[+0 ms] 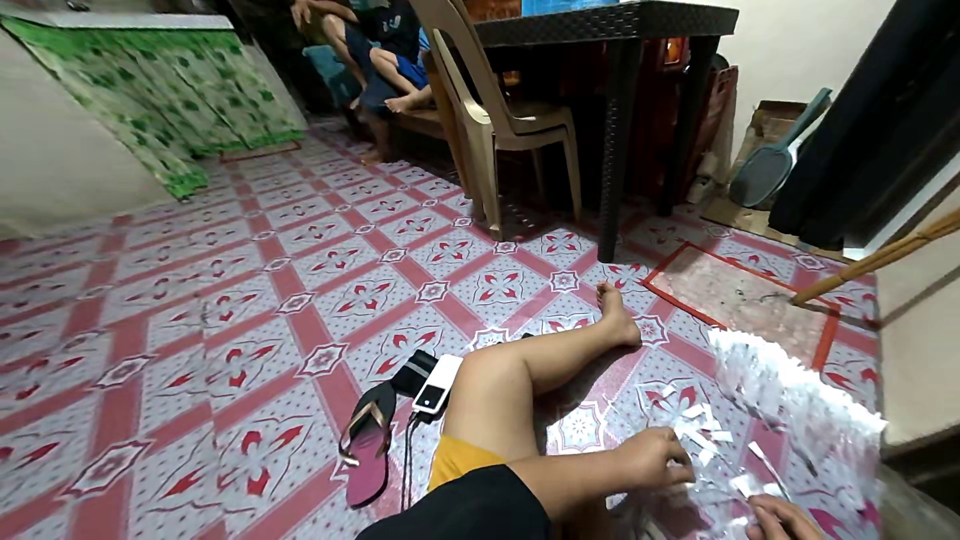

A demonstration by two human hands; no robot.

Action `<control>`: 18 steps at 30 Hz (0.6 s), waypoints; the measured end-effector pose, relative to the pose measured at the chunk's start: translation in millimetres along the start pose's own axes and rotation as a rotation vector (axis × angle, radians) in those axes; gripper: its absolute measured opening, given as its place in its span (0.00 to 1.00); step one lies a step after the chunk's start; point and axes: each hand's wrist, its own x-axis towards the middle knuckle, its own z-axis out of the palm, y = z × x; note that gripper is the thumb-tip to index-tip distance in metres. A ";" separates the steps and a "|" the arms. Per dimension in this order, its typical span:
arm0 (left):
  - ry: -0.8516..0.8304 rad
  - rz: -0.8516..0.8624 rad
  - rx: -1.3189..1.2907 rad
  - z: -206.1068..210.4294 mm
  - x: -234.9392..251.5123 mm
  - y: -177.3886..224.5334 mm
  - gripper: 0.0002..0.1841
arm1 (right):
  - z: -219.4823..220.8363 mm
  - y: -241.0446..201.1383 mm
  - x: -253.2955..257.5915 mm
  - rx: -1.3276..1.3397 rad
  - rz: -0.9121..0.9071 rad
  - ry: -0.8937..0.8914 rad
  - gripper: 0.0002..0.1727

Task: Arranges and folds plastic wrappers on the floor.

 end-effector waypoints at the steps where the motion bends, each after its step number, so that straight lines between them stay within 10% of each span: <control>1: 0.024 -0.050 -0.044 20.8 2.2 -26.2 0.13 | 0.2 0.4 0.1 0.000 0.000 -0.003 0.12; 11: 0.129 -0.290 -0.826 -62.3 45.7 59.6 0.15 | 17.8 11.9 -9.6 0.135 -0.038 0.058 0.12; 18: 0.142 -0.202 -0.882 -103.0 53.5 114.6 0.18 | 49.6 6.4 -22.6 0.163 -0.094 0.264 0.09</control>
